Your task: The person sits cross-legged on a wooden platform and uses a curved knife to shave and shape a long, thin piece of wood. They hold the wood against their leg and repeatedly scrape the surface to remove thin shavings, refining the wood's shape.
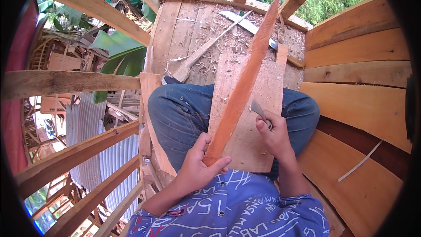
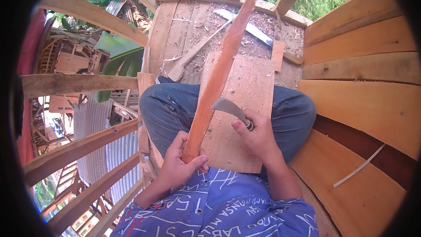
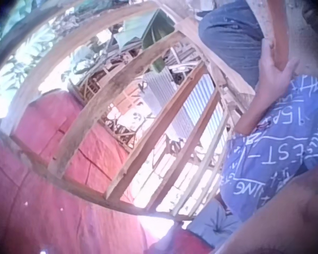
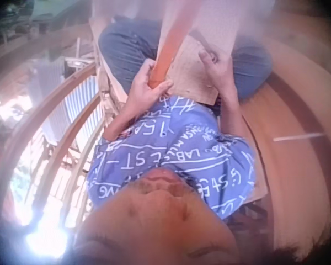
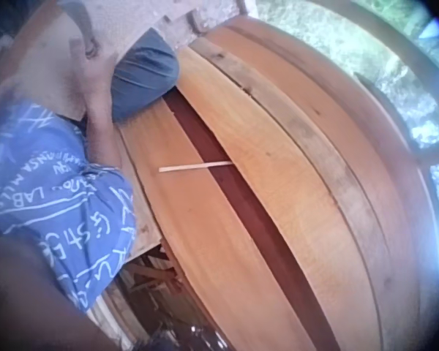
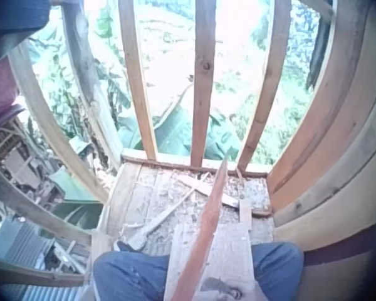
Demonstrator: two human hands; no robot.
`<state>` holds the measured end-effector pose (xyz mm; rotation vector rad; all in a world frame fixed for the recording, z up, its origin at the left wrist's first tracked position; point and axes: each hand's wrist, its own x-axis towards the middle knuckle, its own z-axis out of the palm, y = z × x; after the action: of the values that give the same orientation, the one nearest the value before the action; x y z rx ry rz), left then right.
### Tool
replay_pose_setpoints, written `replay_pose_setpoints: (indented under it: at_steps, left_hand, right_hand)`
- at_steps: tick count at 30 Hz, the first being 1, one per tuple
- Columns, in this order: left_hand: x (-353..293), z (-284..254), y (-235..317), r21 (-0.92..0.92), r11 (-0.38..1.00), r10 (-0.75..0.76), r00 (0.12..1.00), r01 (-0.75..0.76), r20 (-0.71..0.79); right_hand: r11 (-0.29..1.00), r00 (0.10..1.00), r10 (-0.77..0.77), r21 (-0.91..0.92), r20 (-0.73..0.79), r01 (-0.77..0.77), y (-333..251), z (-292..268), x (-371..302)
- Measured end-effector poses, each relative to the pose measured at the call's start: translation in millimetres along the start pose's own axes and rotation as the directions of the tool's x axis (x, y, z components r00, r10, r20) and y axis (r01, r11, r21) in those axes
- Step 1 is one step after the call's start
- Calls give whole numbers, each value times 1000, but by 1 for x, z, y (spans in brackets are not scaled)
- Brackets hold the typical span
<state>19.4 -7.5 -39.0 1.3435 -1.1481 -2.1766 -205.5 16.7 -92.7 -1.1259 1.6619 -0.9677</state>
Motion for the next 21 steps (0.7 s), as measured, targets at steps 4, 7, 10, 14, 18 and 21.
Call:
replay_pose_setpoints:
  at_steps: [4,7,10,14,18,21]
  left_hand:
    - [9,8,13,-54,994,-94,992,99,89]
    - [17,15,1,216,951,205,975,-220,90]
    - [15,14,5,62,996,53,979,-66,198]
    - [19,12,6,-478,736,-191,824,479,533]
    - [21,11,3,-278,898,-181,861,342,475]
    - [18,12,1,-121,979,-117,941,163,317]
  right_hand:
    - [902,985,35,420,171,-105,-16,13,-4]
    - [840,986,73,524,152,-142,-29,17,-5]
    - [733,979,127,650,157,-199,-31,14,-3]
    - [656,977,119,725,176,-211,-27,10,-7]
    - [936,1000,-1,353,1,1,-36,-3,-3]
    - [989,978,-141,-62,-153,133,-34,-27,-1]
